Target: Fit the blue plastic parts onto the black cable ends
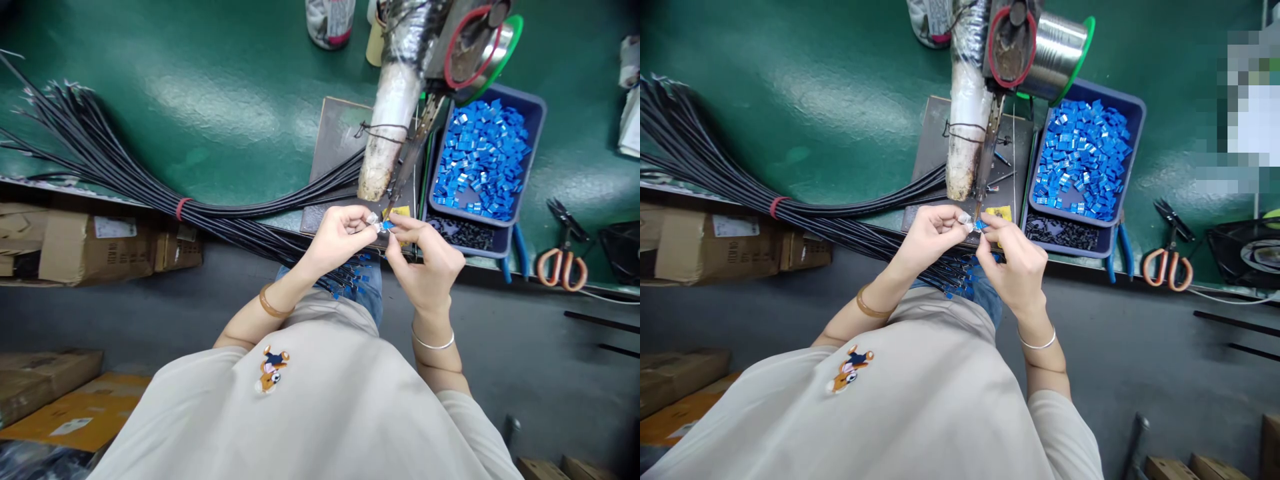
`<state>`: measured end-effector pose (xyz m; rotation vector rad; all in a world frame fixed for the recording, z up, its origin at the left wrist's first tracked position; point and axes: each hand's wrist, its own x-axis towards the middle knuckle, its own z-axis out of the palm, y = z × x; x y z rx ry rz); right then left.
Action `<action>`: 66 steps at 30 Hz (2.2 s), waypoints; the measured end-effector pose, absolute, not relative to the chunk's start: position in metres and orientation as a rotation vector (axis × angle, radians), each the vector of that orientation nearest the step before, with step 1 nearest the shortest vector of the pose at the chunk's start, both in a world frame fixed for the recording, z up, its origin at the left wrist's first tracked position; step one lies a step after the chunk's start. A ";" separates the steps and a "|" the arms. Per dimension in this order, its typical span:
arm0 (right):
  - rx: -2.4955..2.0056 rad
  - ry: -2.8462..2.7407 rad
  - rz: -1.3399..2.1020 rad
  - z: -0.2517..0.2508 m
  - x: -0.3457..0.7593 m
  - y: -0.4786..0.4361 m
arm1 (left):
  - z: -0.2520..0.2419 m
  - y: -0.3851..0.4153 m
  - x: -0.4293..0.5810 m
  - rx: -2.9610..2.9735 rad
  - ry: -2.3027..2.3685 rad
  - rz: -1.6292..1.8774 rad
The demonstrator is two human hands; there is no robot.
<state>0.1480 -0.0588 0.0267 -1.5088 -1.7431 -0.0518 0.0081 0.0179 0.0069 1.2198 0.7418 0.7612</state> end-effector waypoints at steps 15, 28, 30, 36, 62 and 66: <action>-1.483 -1.288 0.067 0.022 0.146 -0.078 | 0.009 0.016 0.008 1.125 0.722 0.748; -1.501 -1.623 -0.148 0.013 0.142 -0.059 | 0.008 0.018 0.010 1.238 0.740 0.806; -1.502 -1.617 -0.146 0.013 0.142 -0.059 | 0.006 0.018 0.010 1.248 0.750 0.821; -1.502 -1.616 -0.142 0.017 0.142 -0.058 | 0.008 0.018 0.009 1.285 0.745 0.845; -1.520 -1.655 -0.002 0.025 0.142 -0.071 | 0.008 0.011 0.003 1.242 0.674 0.712; -1.461 -1.673 -0.015 0.024 0.142 -0.069 | 0.007 0.011 0.004 1.224 0.671 0.740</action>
